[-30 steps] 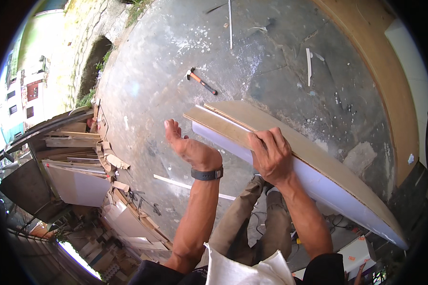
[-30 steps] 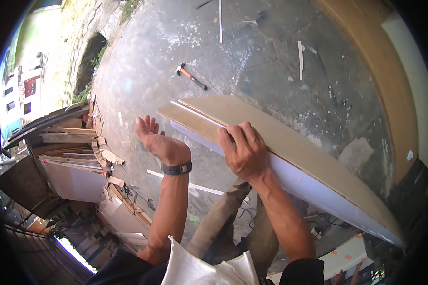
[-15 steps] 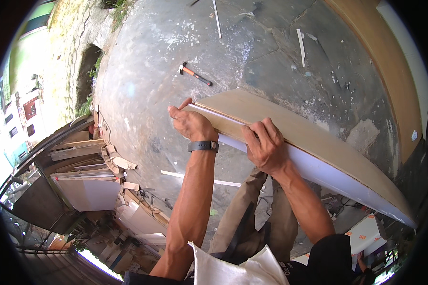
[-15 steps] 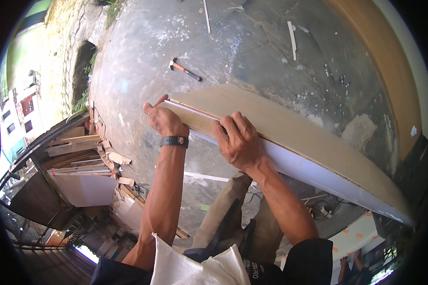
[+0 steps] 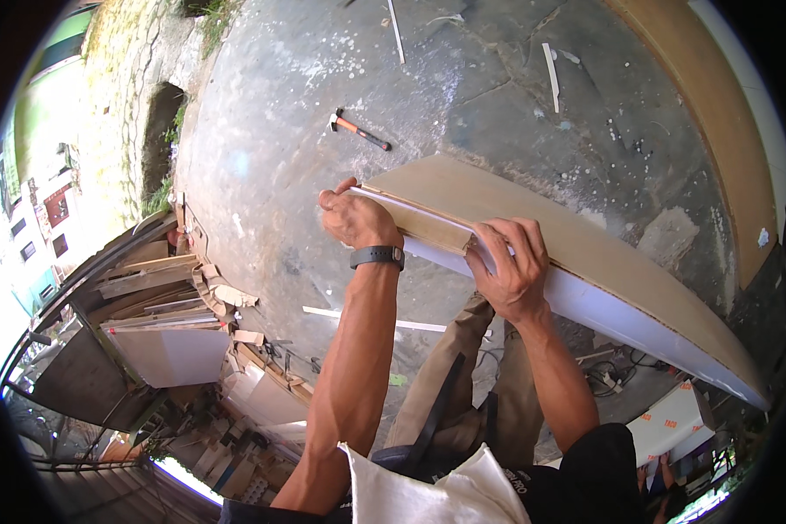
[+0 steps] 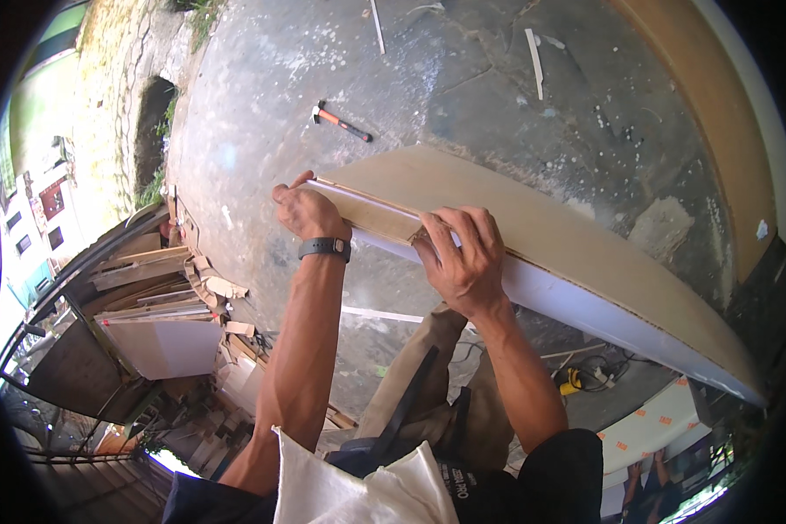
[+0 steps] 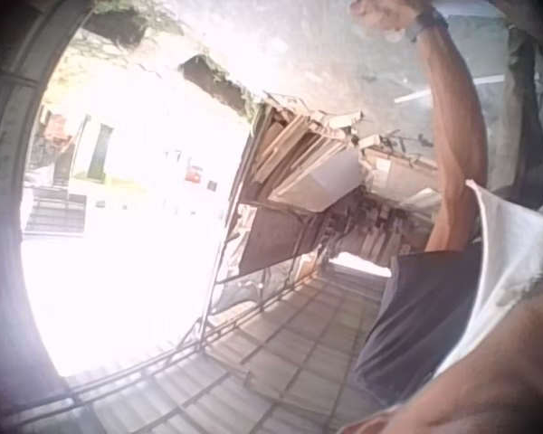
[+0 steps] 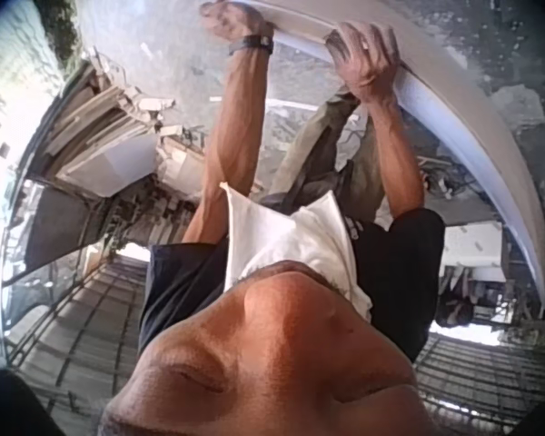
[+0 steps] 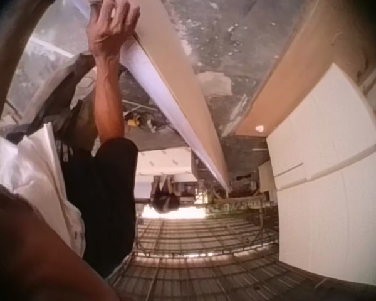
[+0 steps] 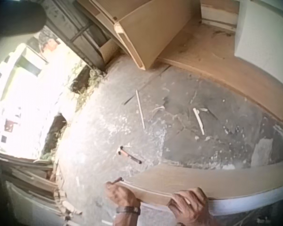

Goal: The person applies glue from a small bottle onto the edge of a large, curved wooden board. They then press a smaller rectangular piece of wood onto the glued area to join the pieces together.

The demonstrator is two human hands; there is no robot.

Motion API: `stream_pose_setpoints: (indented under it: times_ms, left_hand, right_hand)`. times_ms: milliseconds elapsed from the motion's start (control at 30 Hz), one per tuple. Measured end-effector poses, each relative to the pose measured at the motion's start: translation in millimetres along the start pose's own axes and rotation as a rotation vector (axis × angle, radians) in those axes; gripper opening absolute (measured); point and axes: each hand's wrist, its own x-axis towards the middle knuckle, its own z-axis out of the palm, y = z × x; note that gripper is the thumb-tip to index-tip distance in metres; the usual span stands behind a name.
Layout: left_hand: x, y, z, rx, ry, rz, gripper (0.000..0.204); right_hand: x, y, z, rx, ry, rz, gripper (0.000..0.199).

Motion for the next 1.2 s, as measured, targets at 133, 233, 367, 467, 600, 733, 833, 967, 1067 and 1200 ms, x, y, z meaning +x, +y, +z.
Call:
stream_pose_setpoints:
  times_ms: [133, 233, 367, 467, 600, 733, 833, 967, 1067, 1200]
  left_hand:
    - [6, -1, -3, 0.003, 0.026, -0.015, 0.064]
    - [4, -2, 0, -0.021, 0.022, -0.050, 0.066]
    - [-2, 1, 1, 0.068, 0.017, -0.036, 0.064]
    - [4, -5, -2, 0.063, 0.029, 0.050, 0.048]
    - [27, -18, -5, -0.064, -0.027, 0.049, 0.025]
    - [22, -11, 12, -0.107, 0.041, 0.039, 0.022]
    - [65, -20, 27, 0.079, -0.085, 0.220, 0.020]
    - [165, -32, -10, 0.024, -0.288, 0.198, 0.020]
    - [244, -9, -56, -0.058, -0.261, -0.096, 0.051]
    - [196, -34, -110, -0.195, -0.161, -0.065, 0.055]
  right_hand:
    - [-25, 12, -32, -0.097, 0.050, 0.097, 0.045]
    - [-47, 18, -53, -0.177, 0.098, 0.131, 0.044]
    - [-83, 13, -67, -0.195, 0.150, 0.172, 0.042]
    - [-111, -1, -68, -0.129, 0.143, 0.210, 0.041]
    - [-154, -19, -70, 0.007, 0.077, 0.297, 0.037]
    - [-217, -14, -72, 0.128, 0.059, 0.435, 0.028]
    - [-282, 6, -78, 0.152, 0.104, 0.579, 0.027]
    - [-391, 46, -95, 0.314, 0.253, 0.923, 0.017]
    - [-506, 110, -92, 0.399, 0.502, 1.250, 0.014]
    - [-705, 252, -77, -0.077, 0.578, 1.465, 0.018]
